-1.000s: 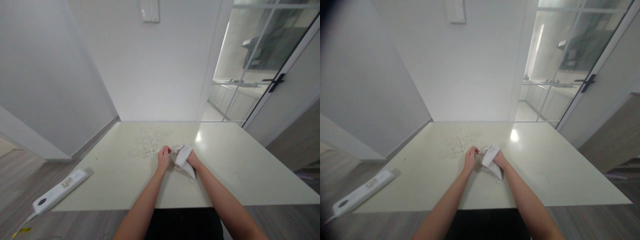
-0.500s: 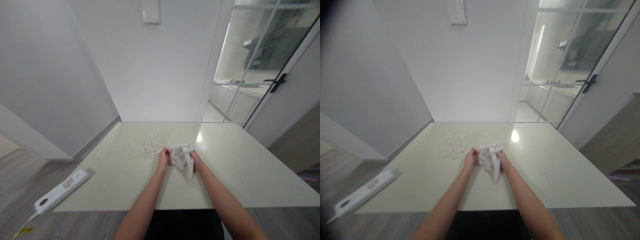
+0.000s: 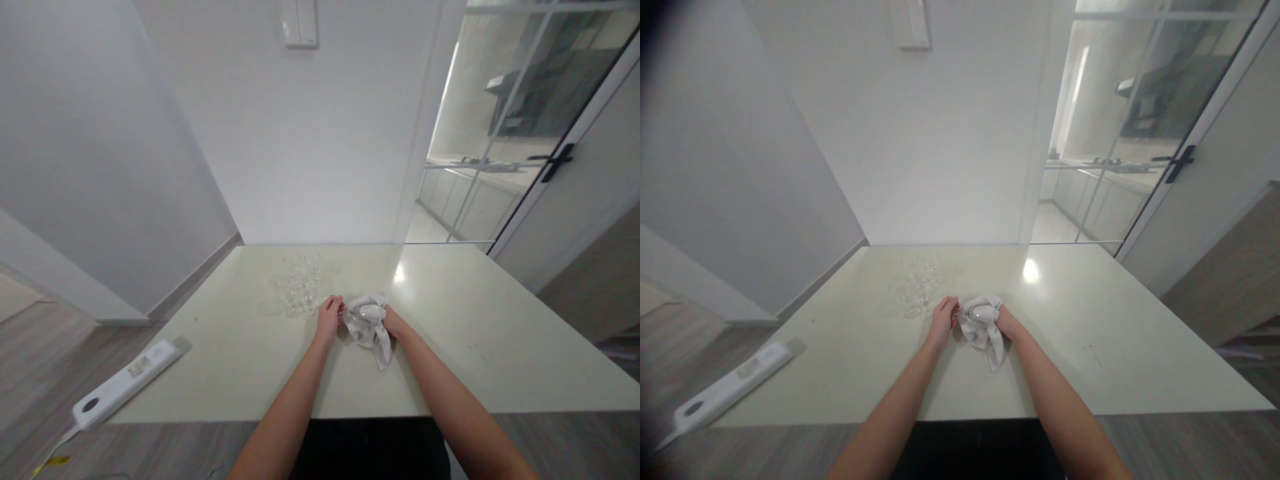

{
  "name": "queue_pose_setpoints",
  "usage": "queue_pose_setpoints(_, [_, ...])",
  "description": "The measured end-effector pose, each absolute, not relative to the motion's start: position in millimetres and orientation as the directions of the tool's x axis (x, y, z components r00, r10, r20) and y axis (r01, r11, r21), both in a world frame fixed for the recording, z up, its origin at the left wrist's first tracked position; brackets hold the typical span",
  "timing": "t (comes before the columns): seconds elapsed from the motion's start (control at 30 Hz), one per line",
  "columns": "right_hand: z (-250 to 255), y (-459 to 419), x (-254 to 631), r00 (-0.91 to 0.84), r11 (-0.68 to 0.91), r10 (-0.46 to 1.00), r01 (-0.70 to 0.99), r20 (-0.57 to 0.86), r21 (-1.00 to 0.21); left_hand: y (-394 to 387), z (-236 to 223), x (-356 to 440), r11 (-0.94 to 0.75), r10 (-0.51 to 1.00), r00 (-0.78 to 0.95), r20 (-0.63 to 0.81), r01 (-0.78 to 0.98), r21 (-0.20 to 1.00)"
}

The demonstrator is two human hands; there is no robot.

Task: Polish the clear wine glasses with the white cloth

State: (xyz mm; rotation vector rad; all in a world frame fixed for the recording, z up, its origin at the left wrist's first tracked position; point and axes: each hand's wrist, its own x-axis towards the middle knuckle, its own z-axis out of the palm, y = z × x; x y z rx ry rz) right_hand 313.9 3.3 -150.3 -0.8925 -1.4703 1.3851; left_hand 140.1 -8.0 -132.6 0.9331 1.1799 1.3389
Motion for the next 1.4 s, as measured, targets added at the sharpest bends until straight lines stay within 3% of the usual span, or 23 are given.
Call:
queue_pose_setpoints(0.23, [-159.7, 14.3, 321.5, -0.248, 0.191, 0.955, 0.092, 0.163, -0.977, -12.0, -130.9, 141.3, -0.144, 0.984, -0.109, 0.137, -0.05, 0.988])
queue_pose_setpoints(0.47, [-168.1, 17.0, 323.4, -0.21, 0.189, 0.967, 0.221, 0.143, -0.957, -14.7, -126.5, 138.2, -0.197, 0.971, -0.134, 0.198, 0.026, 0.98])
queue_pose_setpoints(1.03, [-161.9, 8.6, 317.2, -0.395, 0.135, 0.913, 0.056, 0.102, -0.989, -7.2, -133.2, 137.7, -0.122, 0.968, -0.222, 0.12, 0.003, 0.993])
queue_pose_setpoints(1.27, [-161.4, 13.8, 318.8, -0.234, 0.177, 0.961, 0.104, 0.148, -0.979, -5.3, -136.3, 138.0, -0.11, 0.973, -0.212, 0.091, -0.078, 0.991])
queue_pose_setpoints(1.4, [-165.1, 16.7, 318.1, -0.241, 0.179, 0.958, 0.082, 0.155, -0.98, -4.4, -135.4, 138.4, -0.093, 0.972, -0.224, 0.071, -0.088, 0.992])
